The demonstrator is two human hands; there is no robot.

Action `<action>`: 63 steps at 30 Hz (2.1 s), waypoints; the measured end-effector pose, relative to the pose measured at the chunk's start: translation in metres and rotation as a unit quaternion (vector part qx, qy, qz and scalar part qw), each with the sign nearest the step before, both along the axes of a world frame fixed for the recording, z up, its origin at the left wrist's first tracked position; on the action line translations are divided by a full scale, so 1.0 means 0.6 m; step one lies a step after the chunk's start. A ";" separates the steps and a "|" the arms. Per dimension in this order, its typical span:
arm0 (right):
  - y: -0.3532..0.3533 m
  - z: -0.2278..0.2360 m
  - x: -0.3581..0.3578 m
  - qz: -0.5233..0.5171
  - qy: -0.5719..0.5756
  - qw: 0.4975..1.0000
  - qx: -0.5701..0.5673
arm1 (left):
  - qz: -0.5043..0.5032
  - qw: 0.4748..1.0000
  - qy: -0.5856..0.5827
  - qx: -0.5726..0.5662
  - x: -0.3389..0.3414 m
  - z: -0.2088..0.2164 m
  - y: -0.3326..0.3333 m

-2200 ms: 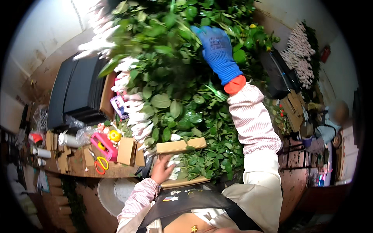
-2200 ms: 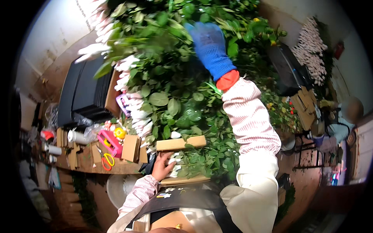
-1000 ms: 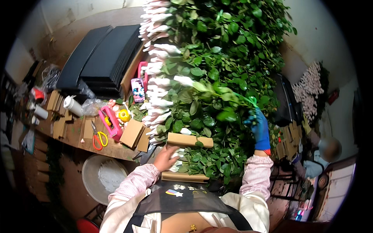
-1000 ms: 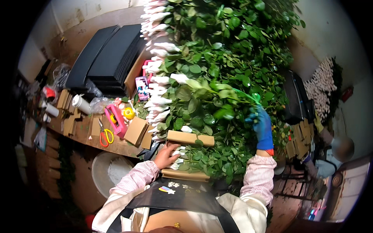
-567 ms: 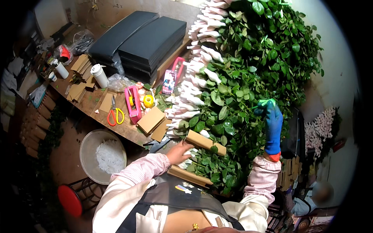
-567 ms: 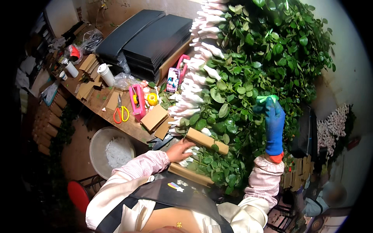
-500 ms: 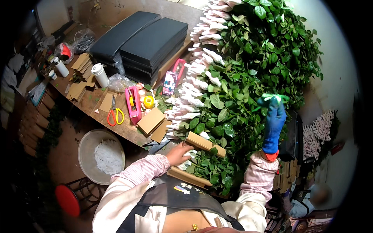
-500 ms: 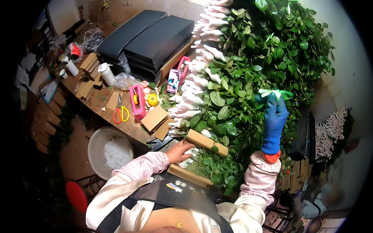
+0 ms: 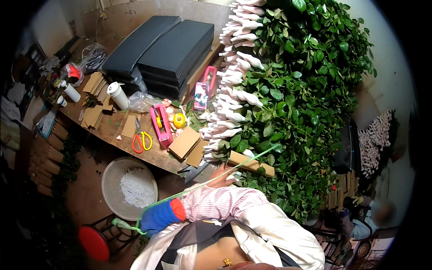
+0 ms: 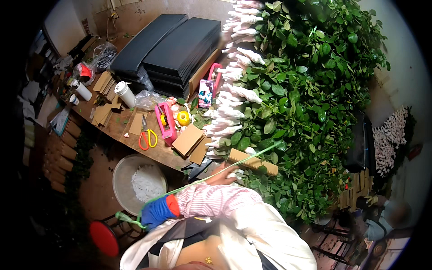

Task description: The person assembles small cardboard boxes and places artificial green leaves and white flowers inside them. They repeatedly pick leaves from a nearby pile, insert them into the boxes, and then close the boxes. The task is performed at a cluttered workbench with various tools and materials visible.

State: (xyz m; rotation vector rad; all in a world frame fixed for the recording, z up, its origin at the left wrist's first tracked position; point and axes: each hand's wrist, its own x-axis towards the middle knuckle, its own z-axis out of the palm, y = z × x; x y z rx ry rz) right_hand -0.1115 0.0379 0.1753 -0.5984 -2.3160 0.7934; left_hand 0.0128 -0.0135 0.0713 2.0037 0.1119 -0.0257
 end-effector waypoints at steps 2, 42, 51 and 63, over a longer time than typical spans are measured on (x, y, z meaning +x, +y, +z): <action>-0.010 -0.060 -0.029 0.062 -0.112 0.988 -0.083 | 0.053 0.998 -0.020 -0.026 -0.005 -0.038 -0.015; -0.043 0.115 0.213 -0.366 0.105 0.918 0.110 | 0.053 0.996 -0.077 0.007 0.007 -0.054 -0.009; 0.011 0.132 -0.043 -0.069 0.296 0.949 -0.081 | 0.060 0.997 -0.039 -0.003 -0.003 -0.014 -0.007; 0.000 -0.172 0.129 -0.323 -0.364 0.871 -0.068 | 0.066 0.994 -0.037 -0.078 0.009 -0.100 -0.011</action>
